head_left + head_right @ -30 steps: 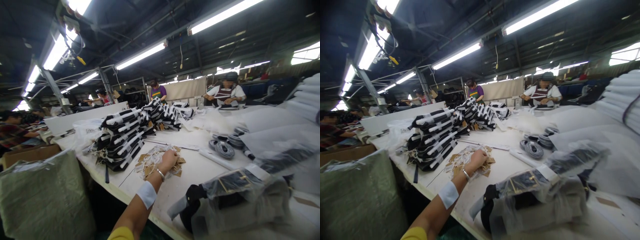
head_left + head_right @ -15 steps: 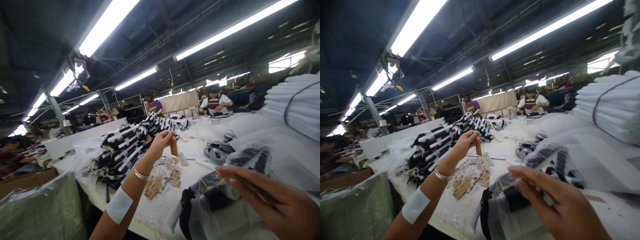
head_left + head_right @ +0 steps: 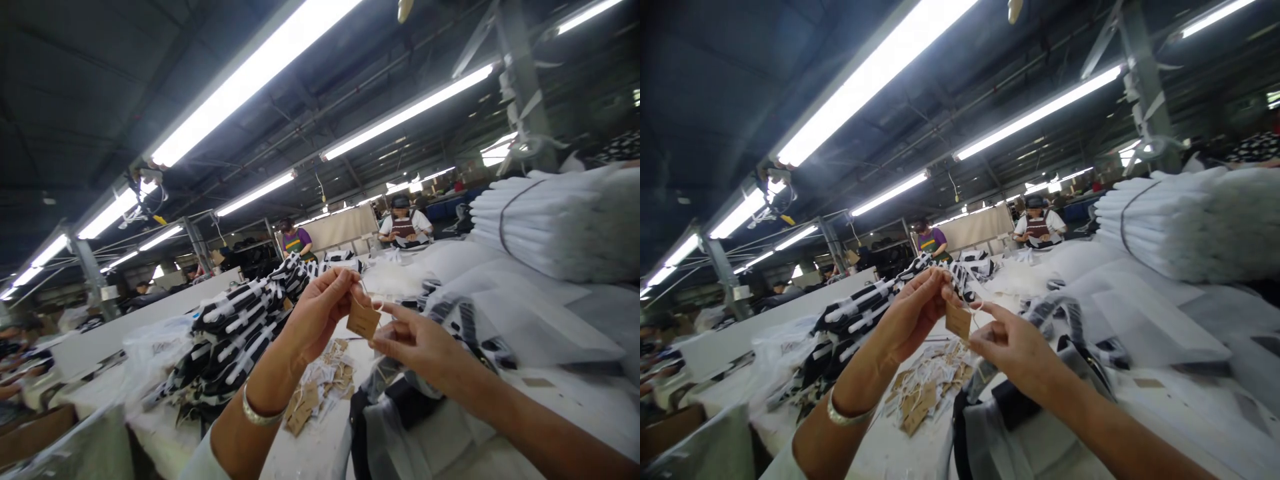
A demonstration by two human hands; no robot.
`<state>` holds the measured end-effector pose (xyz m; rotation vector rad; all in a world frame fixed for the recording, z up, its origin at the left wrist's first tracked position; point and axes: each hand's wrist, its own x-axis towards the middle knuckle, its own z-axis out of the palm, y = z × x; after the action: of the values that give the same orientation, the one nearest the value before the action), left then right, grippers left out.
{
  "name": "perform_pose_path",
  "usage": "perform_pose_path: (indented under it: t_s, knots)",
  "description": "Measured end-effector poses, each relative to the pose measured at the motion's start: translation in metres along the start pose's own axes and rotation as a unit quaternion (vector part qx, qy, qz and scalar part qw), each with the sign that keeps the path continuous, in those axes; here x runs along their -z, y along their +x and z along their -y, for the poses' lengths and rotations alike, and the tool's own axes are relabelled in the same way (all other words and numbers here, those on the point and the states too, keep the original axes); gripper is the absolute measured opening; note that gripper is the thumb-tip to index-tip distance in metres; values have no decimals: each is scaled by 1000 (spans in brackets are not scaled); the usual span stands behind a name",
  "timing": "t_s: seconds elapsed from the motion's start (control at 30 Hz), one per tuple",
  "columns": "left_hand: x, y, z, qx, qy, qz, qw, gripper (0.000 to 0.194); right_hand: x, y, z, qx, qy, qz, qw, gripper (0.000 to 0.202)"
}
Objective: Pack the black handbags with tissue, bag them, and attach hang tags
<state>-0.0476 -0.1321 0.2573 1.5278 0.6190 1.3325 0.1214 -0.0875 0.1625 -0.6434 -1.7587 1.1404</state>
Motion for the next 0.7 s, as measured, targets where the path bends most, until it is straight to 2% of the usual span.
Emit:
perform_pose_path:
  t_s: [0.1,0.2,0.27,0.33,0.43,0.53,0.6,0.67,0.7]
  knots:
    - [-4,-9,0,42,17,0,999,42,10,-11,13,44,-99,-87,990,52]
    - [-4,-13,3,100,90,20,991,56,18,-20,17,127,-204,-159,958,51]
    - [-6,-14,5,103,160,45,981,59,21,-24,16,178,-265,-177,931,53]
    - [-11,-13,5,80,248,64,963,61,23,-26,15,208,-322,-192,903,57]
    - [-22,-15,3,24,428,63,901,69,24,-29,18,224,-388,-212,869,63]
    - [-34,-18,5,-46,591,51,804,76,25,-32,24,233,-409,-211,857,69]
    - [-39,-19,9,-85,654,44,751,68,25,-34,27,232,-426,-217,847,71]
    - [-41,-20,14,-116,680,38,723,52,26,-34,28,227,-456,-228,830,73]
    - [-41,-20,16,-131,683,35,718,43,26,-34,28,225,-471,-231,821,73]
